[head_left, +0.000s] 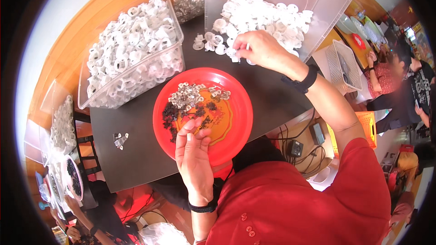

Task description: Assembling small plastic and metal components at a workbench.

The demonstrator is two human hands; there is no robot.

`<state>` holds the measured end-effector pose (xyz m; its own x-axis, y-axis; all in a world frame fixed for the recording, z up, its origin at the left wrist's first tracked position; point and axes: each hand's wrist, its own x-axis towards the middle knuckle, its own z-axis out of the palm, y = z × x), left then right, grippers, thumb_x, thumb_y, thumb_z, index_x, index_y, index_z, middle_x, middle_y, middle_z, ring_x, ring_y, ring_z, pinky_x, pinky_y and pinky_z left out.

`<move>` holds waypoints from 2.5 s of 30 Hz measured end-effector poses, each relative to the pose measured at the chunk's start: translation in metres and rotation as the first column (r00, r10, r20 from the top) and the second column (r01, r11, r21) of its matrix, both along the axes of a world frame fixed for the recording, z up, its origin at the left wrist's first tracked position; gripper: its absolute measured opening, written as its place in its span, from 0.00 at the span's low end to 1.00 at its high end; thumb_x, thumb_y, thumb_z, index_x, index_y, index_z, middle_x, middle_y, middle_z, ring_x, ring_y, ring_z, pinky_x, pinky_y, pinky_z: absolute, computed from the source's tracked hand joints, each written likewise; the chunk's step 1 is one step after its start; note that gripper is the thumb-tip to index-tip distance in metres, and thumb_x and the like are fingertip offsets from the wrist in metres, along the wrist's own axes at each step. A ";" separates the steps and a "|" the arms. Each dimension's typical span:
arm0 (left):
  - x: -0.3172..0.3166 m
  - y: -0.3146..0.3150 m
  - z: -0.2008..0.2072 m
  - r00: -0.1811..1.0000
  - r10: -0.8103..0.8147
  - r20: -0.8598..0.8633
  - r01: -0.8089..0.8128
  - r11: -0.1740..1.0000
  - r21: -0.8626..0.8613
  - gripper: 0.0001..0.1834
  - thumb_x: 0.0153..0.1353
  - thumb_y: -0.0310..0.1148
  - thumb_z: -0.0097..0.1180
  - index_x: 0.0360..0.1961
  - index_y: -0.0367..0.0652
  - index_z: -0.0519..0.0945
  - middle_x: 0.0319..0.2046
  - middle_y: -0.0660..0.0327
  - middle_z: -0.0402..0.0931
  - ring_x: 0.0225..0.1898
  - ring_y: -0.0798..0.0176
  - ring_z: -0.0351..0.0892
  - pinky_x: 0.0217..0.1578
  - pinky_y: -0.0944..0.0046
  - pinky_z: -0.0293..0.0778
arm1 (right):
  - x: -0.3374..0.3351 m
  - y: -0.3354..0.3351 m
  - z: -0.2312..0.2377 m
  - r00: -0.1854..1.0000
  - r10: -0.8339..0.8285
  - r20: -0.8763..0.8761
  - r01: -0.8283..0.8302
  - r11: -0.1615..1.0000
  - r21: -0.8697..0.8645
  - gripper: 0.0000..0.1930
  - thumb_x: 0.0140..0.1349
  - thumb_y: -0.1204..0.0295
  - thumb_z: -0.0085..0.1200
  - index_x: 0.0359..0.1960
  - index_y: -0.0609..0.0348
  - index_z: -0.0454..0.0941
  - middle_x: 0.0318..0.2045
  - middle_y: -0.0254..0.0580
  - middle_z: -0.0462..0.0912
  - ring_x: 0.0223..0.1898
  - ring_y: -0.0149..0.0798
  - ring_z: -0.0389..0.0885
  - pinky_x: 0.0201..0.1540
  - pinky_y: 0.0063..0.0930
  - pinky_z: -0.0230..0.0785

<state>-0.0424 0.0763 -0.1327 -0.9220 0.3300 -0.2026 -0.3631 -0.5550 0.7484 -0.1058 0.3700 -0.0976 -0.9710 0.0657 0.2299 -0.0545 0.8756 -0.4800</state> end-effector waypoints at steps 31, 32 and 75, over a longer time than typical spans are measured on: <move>0.006 0.006 0.009 0.999 0.019 0.040 -0.020 1.000 0.012 0.21 0.69 0.32 0.50 0.61 0.36 0.69 0.53 0.55 0.75 0.50 0.60 0.79 0.50 0.65 0.75 | 0.053 -0.070 -0.005 0.931 0.291 -0.219 -0.320 0.942 -0.106 0.06 0.55 0.79 0.59 0.35 0.61 0.79 0.33 0.44 0.78 0.33 0.48 0.80 0.35 0.37 0.74; 0.005 0.001 0.005 0.999 0.026 0.025 -0.026 0.999 0.019 0.21 0.69 0.32 0.49 0.61 0.36 0.69 0.55 0.56 0.74 0.50 0.60 0.79 0.50 0.66 0.75 | 0.052 -0.067 -0.007 0.933 0.286 -0.216 -0.314 0.944 -0.104 0.06 0.55 0.79 0.59 0.35 0.61 0.79 0.33 0.44 0.78 0.33 0.48 0.80 0.35 0.37 0.74; -0.003 0.001 0.002 0.999 0.036 -0.014 -0.037 0.995 -0.092 0.11 0.68 0.30 0.51 0.49 0.39 0.75 0.47 0.58 0.76 0.44 0.65 0.78 0.48 0.66 0.73 | 0.017 -0.089 0.000 0.880 0.470 0.059 -0.403 0.808 -0.429 0.09 0.60 0.70 0.59 0.32 0.65 0.78 0.30 0.46 0.82 0.32 0.43 0.81 0.37 0.34 0.70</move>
